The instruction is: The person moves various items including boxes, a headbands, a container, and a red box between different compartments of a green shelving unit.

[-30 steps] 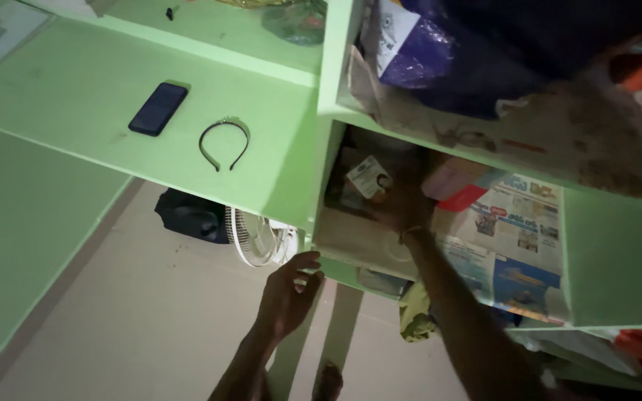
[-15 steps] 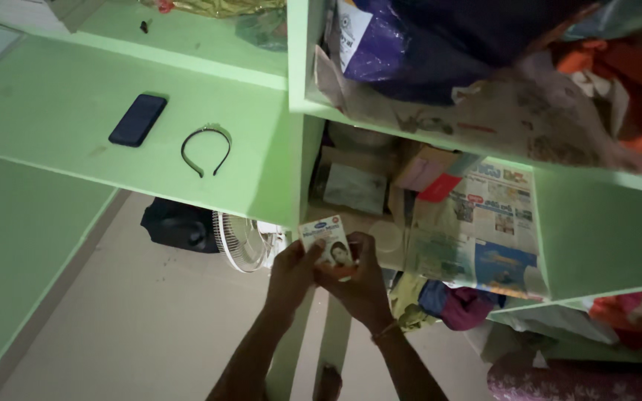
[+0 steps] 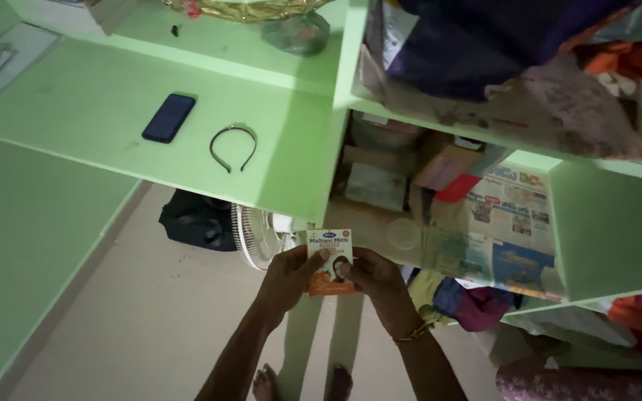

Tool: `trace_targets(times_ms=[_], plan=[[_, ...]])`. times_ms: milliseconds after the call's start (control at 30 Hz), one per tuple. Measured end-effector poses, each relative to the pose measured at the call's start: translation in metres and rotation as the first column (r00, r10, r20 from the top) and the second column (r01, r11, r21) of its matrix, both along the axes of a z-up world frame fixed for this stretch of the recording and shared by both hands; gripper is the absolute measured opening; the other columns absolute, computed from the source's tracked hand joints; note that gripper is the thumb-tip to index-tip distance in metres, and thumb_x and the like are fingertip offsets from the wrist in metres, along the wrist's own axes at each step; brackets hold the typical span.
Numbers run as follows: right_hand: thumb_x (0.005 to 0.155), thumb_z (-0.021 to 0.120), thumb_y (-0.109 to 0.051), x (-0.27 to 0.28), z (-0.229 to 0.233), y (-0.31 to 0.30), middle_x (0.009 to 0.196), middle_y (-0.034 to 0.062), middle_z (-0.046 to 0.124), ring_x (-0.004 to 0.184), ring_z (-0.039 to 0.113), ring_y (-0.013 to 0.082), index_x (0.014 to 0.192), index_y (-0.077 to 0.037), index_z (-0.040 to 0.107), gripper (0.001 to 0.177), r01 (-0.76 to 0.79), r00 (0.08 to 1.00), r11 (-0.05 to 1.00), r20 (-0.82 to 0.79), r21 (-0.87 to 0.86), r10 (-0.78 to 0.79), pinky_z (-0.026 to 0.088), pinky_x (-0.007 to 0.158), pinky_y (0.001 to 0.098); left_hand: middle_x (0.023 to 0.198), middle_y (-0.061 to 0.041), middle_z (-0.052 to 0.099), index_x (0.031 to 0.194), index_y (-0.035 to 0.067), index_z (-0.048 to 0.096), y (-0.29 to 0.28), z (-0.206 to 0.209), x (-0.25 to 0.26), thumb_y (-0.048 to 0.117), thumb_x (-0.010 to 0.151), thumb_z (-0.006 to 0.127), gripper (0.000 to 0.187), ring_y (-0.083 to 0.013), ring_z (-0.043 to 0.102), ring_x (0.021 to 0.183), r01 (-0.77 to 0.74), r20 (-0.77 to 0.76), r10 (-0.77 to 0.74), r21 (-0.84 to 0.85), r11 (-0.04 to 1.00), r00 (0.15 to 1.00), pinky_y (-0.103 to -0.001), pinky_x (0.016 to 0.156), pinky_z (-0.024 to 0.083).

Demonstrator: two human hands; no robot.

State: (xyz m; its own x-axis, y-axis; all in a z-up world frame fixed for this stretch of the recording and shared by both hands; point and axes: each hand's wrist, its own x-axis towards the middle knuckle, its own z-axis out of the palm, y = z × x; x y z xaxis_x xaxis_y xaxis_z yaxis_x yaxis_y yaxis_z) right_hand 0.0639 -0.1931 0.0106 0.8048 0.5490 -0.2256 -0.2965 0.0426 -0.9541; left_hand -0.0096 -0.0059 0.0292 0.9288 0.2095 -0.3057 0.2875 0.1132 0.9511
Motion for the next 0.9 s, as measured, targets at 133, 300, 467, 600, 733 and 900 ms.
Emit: trace_targets(times_ms=[133, 300, 467, 600, 733, 900], plan=[[0.09, 0.073, -0.018, -0.007, 0.003, 0.012, 0.103, 0.0056, 0.075, 0.092, 0.07, 0.0141, 0.133, 0.001, 0.065, 0.048, -0.014, 1.0, 1.0, -0.003, 0.0, 0.014, 0.059, 0.083, 0.0326, 0.084, -0.004, 0.074, 0.109, 0.001, 0.077, 0.012, 0.008, -0.011, 0.036, 0.096, 0.067, 0.038, -0.0086, 0.06, 0.068, -0.014, -0.018, 0.014, -0.034, 0.999, 1.0, -0.026, 0.061, 0.048], [0.092, 0.073, -0.016, -0.009, -0.004, 0.03, 0.103, 0.0052, 0.073, 0.093, 0.068, 0.0133, 0.134, 0.003, 0.063, 0.047, -0.045, 0.997, 0.998, 0.061, 0.036, 0.043, 0.057, 0.086, 0.0311, 0.094, -0.006, 0.079, 0.116, 0.003, 0.074, 0.034, 0.014, -0.02, 0.034, 0.095, 0.069, 0.038, -0.0113, 0.07, 0.081, -0.009, -0.034, 0.008, -0.041, 0.999, 0.999, -0.028, 0.071, 0.056], [0.093, 0.074, -0.019, -0.011, -0.002, 0.052, 0.104, 0.0043, 0.072, 0.094, 0.067, 0.0127, 0.137, 0.003, 0.062, 0.051, -0.054, 0.994, 0.997, 0.094, 0.05, 0.049, 0.057, 0.087, 0.031, 0.101, -0.008, 0.08, 0.123, 0.003, 0.07, 0.055, 0.015, -0.028, 0.026, 0.091, 0.072, 0.039, -0.0131, 0.074, 0.092, -0.044, 0.097, 0.038, 0.056, 0.997, 0.995, -0.029, 0.079, 0.059], [0.088, 0.075, -0.019, -0.011, 0.003, 0.072, 0.107, 0.0068, 0.076, 0.097, 0.071, 0.0153, 0.136, 0.0, 0.061, 0.054, -0.017, 0.997, 1.0, 0.071, -0.026, 0.019, 0.059, 0.088, 0.0331, 0.106, -0.01, 0.081, 0.126, 0.004, 0.07, 0.078, 0.013, -0.034, 0.023, 0.089, 0.072, 0.042, -0.0148, 0.075, 0.093, -0.107, 0.016, 0.106, 0.031, 0.994, 0.994, -0.032, 0.079, 0.061], [0.086, 0.076, -0.019, -0.012, -0.003, 0.095, 0.109, 0.0098, 0.076, 0.098, 0.072, 0.0177, 0.134, -0.001, 0.062, 0.053, -0.019, 0.998, 0.996, 0.059, -0.087, 0.025, 0.06, 0.087, 0.0356, 0.11, -0.014, 0.079, 0.129, 0.001, 0.066, 0.103, -0.002, -0.034, 0.019, 0.092, 0.07, 0.041, -0.018, 0.076, 0.096, -0.093, 0.106, 0.1, -0.067, 0.993, 0.989, -0.036, 0.081, 0.064], [0.085, 0.078, -0.018, -0.006, -0.015, 0.125, 0.113, 0.0101, 0.072, 0.104, 0.072, 0.0199, 0.129, 0.002, 0.06, 0.051, -0.029, 0.993, 0.995, 0.108, -0.095, 0.039, 0.061, 0.091, 0.0368, 0.116, -0.012, 0.078, 0.129, 0.0, 0.065, 0.136, -0.024, -0.03, 0.015, 0.094, 0.069, 0.039, -0.0188, 0.075, 0.106, -0.076, 0.263, 0.042, 0.12, 0.99, 0.964, -0.034, 0.089, 0.062]])
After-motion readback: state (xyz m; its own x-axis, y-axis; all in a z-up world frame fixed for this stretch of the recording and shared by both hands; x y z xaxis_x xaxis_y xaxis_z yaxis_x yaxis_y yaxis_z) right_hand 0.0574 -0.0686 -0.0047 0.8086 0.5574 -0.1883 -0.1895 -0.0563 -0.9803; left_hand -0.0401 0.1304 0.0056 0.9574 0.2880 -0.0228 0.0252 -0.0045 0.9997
